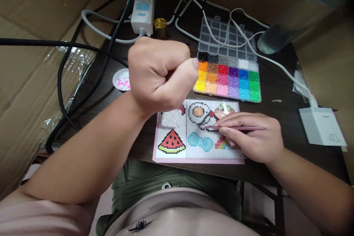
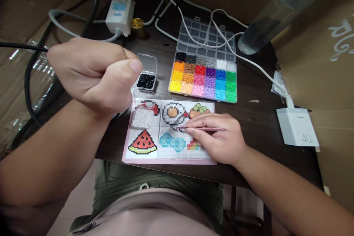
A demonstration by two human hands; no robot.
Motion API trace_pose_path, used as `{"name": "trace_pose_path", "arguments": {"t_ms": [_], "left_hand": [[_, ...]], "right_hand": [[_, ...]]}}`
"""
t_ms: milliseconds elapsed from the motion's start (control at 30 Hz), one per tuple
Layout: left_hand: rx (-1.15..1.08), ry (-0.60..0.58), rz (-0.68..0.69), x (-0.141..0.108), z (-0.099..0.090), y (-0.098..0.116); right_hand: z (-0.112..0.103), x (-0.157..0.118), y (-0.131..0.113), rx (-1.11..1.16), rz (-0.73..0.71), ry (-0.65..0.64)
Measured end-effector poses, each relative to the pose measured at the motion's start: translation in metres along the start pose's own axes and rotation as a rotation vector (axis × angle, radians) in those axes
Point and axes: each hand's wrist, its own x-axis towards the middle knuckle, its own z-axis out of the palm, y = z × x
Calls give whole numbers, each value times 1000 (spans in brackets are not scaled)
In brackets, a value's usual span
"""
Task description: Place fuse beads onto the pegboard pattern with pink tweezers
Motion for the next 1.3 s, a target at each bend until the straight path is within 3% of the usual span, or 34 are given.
{"name": "trace_pose_path", "arguments": {"t_ms": [133, 233, 333, 400, 467, 533, 600, 667, 700, 733, 767, 800, 833, 867, 900, 1033, 1133, 1233, 1300], "left_hand": [[-34, -27, -57, -2, 2, 3], [-132, 108, 42, 0, 5, -2], [-153, 13, 113, 3, 5, -6], [-121, -4, 45, 4, 5, -7], [-128, -29, 71, 4, 7, -8], [-188, 100, 136, 3, 10, -11], [-192, 126, 183, 2, 10, -11], [-152, 76, 109, 3, 9, -9], [-84, 5, -16, 3, 8, -8], [-69, -58, -10, 4, 7, -7], [-113, -59, 73, 5, 8, -7], [-159, 90, 116, 5, 9, -7], [-192, 126, 145, 5, 10, -8], [-185, 65, 143, 5, 11, -9], [-180, 107, 151, 4, 12, -9], [-121, 12, 21, 2, 4, -3], [-105, -52, 40, 4, -2, 0], [-139, -27, 121, 5, 3, -4], [-166, 74, 77, 4, 10, -6]], "right_hand": [[-1, 1, -2, 8, 47, 3], [-1, 1, -2, -2, 48, -1], [-1, 2, -1, -6, 35, 1], [-1, 1, -1, -14, 51, 2], [-1, 1, -1, -23, 68, 4], [-1, 0, -1, -23, 63, 8], [-2, 0, 0, -18, 50, 4], [-2, 0, 0, -9, 38, 5], [-2, 1, 0, -6, 35, 8], [-2, 1, 0, -4, 34, 13], [-2, 1, 0, -4, 36, 19], [-2, 0, 1, -5, 44, 24], [-3, 0, 1, -8, 57, 25], [-3, 0, 1, -11, 69, 24], [-3, -1, 1, -15, 79, 24], [-2, -1, 1, -22, 66, 11], [-2, 0, 1, -12, 44, 3], [-2, 1, 1, -12, 60, -3], [-2, 1, 1, -13, 69, -4]]}}
